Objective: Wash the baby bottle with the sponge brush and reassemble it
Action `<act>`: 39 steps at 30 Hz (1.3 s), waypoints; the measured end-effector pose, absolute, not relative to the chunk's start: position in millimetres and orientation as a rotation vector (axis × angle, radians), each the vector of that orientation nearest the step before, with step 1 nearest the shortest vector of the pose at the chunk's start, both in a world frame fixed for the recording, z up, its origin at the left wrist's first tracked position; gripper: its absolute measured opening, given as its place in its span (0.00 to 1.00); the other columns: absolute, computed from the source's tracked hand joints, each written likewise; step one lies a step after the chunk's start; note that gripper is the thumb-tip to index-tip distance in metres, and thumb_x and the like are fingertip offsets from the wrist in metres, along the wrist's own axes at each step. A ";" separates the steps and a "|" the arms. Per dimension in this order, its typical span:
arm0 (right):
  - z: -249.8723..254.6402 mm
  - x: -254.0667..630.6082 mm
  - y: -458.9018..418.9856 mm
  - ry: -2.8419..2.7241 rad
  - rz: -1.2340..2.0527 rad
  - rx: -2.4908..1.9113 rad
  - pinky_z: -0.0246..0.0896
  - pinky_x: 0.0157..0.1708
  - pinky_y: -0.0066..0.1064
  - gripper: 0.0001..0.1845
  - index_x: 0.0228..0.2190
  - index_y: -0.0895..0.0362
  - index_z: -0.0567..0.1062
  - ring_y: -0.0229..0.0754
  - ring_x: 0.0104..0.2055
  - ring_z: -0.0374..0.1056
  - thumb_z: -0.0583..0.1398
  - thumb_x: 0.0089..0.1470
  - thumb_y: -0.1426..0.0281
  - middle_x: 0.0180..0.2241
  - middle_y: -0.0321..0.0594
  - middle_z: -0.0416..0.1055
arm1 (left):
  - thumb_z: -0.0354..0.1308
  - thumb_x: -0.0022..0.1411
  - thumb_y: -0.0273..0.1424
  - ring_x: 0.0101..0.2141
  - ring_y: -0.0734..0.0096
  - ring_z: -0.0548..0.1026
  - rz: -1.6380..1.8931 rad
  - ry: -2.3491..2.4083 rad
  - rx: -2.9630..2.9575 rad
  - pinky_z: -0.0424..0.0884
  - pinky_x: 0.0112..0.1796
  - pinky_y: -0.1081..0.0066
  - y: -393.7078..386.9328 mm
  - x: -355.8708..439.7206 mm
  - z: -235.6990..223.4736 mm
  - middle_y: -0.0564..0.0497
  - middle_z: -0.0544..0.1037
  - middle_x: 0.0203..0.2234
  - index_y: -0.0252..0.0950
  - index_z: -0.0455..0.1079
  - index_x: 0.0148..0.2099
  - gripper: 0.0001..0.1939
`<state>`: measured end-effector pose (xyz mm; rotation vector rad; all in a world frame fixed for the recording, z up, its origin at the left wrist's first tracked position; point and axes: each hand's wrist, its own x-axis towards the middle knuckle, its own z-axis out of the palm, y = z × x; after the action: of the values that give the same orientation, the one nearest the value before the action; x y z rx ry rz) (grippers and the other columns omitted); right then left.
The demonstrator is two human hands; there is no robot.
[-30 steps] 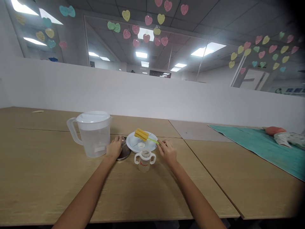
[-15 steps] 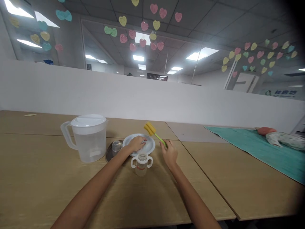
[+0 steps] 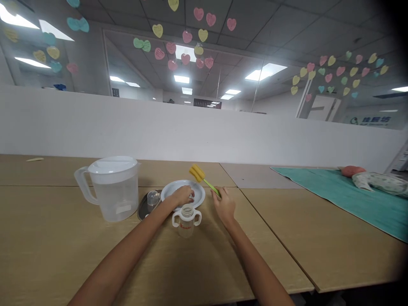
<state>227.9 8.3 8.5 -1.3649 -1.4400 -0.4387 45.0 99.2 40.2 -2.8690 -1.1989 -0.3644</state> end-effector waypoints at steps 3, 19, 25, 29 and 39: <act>10.1 227.1 6.9 -1.415 -0.461 -1.349 0.54 0.32 0.27 0.15 0.36 0.56 0.75 0.39 0.34 0.66 0.52 0.57 0.62 0.31 0.41 0.71 | 0.50 0.59 0.34 0.37 0.65 0.69 -0.521 -1.187 -2.789 0.63 0.40 0.68 78.7 31.9 55.5 0.44 0.70 0.36 0.34 0.72 0.36 0.12; 4.7 206.3 -5.8 -1.673 -0.763 -1.137 0.50 0.25 0.26 0.13 0.34 0.58 0.76 0.37 0.26 0.63 0.54 0.55 0.65 0.23 0.40 0.72 | 0.38 0.65 0.38 0.35 0.70 0.72 -1.583 -1.335 -2.494 0.65 0.37 0.71 22.5 -23.4 28.1 0.50 0.74 0.33 0.37 0.62 0.42 0.14; 9.1 213.7 -7.6 -1.633 -0.711 -1.137 0.52 0.25 0.25 0.12 0.32 0.56 0.77 0.35 0.25 0.64 0.54 0.55 0.65 0.23 0.38 0.72 | 0.38 0.65 0.35 0.36 0.71 0.72 -1.622 -1.312 -2.394 0.66 0.38 0.72 17.3 -23.1 29.4 0.50 0.75 0.36 0.37 0.62 0.43 0.14; 10.1 209.3 -14.3 -1.725 -0.710 -0.973 0.53 0.24 0.25 0.12 0.33 0.58 0.77 0.34 0.23 0.62 0.55 0.54 0.66 0.22 0.39 0.71 | 0.39 0.65 0.38 0.35 0.69 0.73 -1.708 -1.431 -2.255 0.66 0.37 0.69 22.9 -25.8 26.9 0.49 0.75 0.34 0.37 0.62 0.43 0.14; 6.7 211.1 -8.6 -1.568 -0.659 -1.200 0.53 0.25 0.25 0.14 0.32 0.56 0.77 0.35 0.25 0.63 0.53 0.56 0.64 0.22 0.38 0.70 | 0.39 0.65 0.37 0.37 0.71 0.72 -1.729 -1.384 -2.405 0.66 0.40 0.70 18.2 -23.7 29.2 0.49 0.75 0.38 0.38 0.62 0.43 0.14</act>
<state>211.1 -8.6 6.7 -1.2000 -1.5678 -0.6591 -23.7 18.2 29.2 -2.4055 -1.3839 -1.7292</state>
